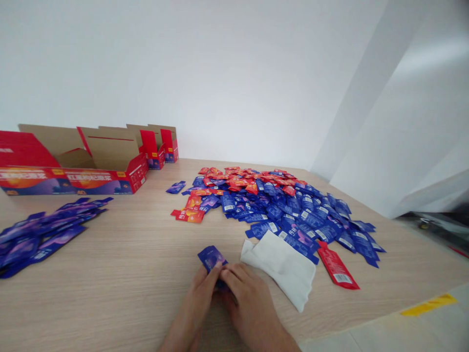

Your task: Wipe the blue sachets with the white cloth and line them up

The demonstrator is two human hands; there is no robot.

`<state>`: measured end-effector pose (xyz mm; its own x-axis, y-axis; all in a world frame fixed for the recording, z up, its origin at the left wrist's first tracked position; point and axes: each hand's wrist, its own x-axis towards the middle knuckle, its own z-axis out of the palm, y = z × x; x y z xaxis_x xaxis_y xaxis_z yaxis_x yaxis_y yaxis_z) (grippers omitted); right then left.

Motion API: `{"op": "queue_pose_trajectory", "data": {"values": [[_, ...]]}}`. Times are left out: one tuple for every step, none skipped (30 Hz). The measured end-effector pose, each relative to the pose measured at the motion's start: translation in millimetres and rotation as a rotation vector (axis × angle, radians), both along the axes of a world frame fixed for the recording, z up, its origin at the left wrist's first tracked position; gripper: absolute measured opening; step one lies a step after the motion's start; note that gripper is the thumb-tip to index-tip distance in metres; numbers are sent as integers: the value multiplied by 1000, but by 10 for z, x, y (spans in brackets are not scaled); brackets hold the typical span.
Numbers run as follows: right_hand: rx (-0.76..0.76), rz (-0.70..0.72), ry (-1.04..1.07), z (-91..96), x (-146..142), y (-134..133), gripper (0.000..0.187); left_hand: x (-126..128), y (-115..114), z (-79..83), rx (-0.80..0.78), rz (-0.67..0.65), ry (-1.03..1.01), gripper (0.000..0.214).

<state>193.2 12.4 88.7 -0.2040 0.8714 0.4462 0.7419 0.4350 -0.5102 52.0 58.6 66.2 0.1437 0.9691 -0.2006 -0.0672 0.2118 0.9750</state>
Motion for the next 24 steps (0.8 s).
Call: {"op": "queue_pose_trajectory", "data": {"values": [[-9, 59, 2, -6, -6, -12, 37, -17, 24, -2, 34, 26, 74, 58], [-17, 93, 20, 0, 22, -22, 36, -48, 54, 5, 65, 35, 153, 57], [-23, 91, 43, 13, 88, -26, 32, -88, 85, 25, 94, 29, 232, 56], [-23, 49, 56, 29, 187, -24, 27, -131, 114, 55, 120, 11, 301, 55], [-14, -31, 54, 39, 314, -15, 24, -172, 136, 93, 145, -19, 365, 53], [-3, -134, 32, 39, 456, -2, 23, -206, 146, 136, 168, -58, 425, 49], [3, -244, -13, 22, 601, 14, 25, -228, 142, 177, 191, -94, 481, 45], [8, -343, -63, -12, 736, 27, 29, -237, 120, 210, 212, -122, 533, 43], [8, -421, -114, -64, 850, 34, 33, -232, 81, 229, 230, -131, 576, 43], [7, -468, -161, -130, 938, 33, 38, -218, 27, 229, 258, -115, 629, 45], [1, -486, -201, -202, 1000, 22, 43, -198, -40, 206, 305, -83, 695, 49], [-8, -483, -234, -275, 1037, 3, 47, -176, -112, 161, 364, -43, 762, 51], [-17, -467, -260, -340, 1057, -23, 51, -156, -184, 96, 475, -3, 887, 51], [-25, -450, -279, -391, 1064, -54, 54, -141, -249, 19, 593, -2, 992, 49], [-32, -434, -293, -425, 1068, -86, 57, -131, -302, -64, 713, -45, 1063, 50], [-39, -421, -300, -442, 1073, -116, 59, -127, -340, -144, 828, -78, 1113, 50], [-44, -409, -303, -445, 1083, -143, 59, -128, -362, -215, 936, -101, 1157, 50], [-45, -393, -301, -437, 1099, -164, 57, -132, -370, -274, 1042, -123, 1184, 49], [-40, -378, -291, -422, 1122, -180, 51, -137, -369, -322, 1127, -135, 1205, 50], [-34, -368, -273, -402, 1148, -190, 46, -141, -365, -360, 1190, -134, 1224, 54], [-32, -368, -246, -380, 1174, -197, 42, -145, -361, -393, 1234, -114, 1243, 58], [-40, -384, -209, -356, 1195, -202, 40, -146, -363, -424, 1259, -82, 1272, 64], [-58, -425, -165, -329, 1205, -205, 41, -143, -370, -455, 1278, -40, 1306, 68], [-80, -491, -113, -301, 1198, -210, 43, -135, -384, -486, 1305, 7, 1336, 70]]}}
